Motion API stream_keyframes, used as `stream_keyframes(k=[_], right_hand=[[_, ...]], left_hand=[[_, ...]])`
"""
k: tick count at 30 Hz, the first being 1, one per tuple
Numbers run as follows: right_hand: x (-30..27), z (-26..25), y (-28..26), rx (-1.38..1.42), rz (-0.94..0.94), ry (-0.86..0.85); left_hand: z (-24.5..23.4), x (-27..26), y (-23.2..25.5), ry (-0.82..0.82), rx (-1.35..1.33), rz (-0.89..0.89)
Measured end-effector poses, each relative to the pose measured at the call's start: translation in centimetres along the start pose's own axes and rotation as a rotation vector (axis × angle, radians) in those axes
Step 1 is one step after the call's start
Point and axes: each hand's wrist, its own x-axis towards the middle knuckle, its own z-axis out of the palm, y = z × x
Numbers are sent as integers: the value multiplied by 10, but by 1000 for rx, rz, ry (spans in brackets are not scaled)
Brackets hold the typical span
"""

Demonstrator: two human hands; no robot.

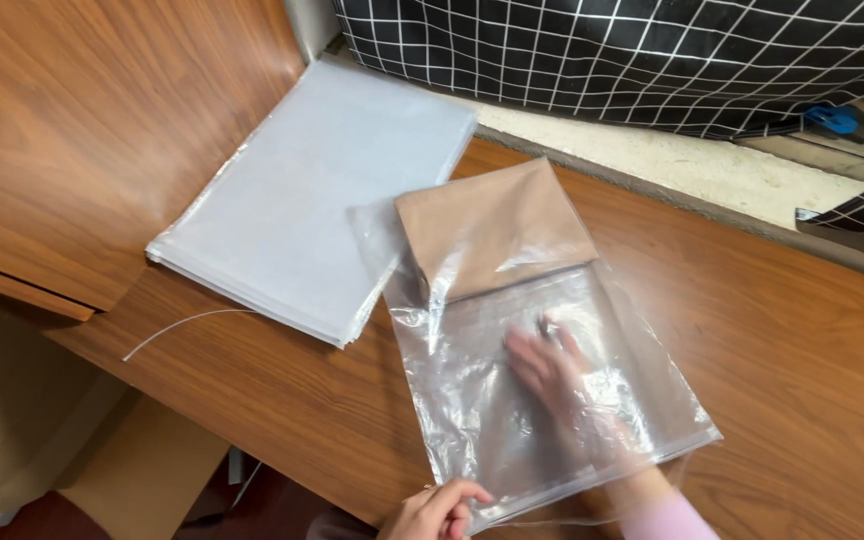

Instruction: Ironing a t-shirt, folding it neatly, and placing it into a plastic shipping bag.

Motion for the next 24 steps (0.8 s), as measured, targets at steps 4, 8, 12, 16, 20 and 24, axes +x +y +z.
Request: stream_keyframes(k=[4,8,12,16,20,24], right_hand=[[-99,-94,-4,-200,193,146],[-108,-282,3,-362,117,321],[-102,-272,-28,-528,-443,449],[-46,-229,-73,-1144,-707,617],[42,-222,-105,-1869,-914,459],[111,-200,-123,-2074,-1181,478]], left_hand=[[-11,-2,-13,-83,-20,-179],[-27,12,-34,425,337,48],[-50,45,-50,441,741,159],[-63,83,-41,488,1051,393],[-71,117,-36,416,1245,479],[-72,132,-43,383,1147,581]])
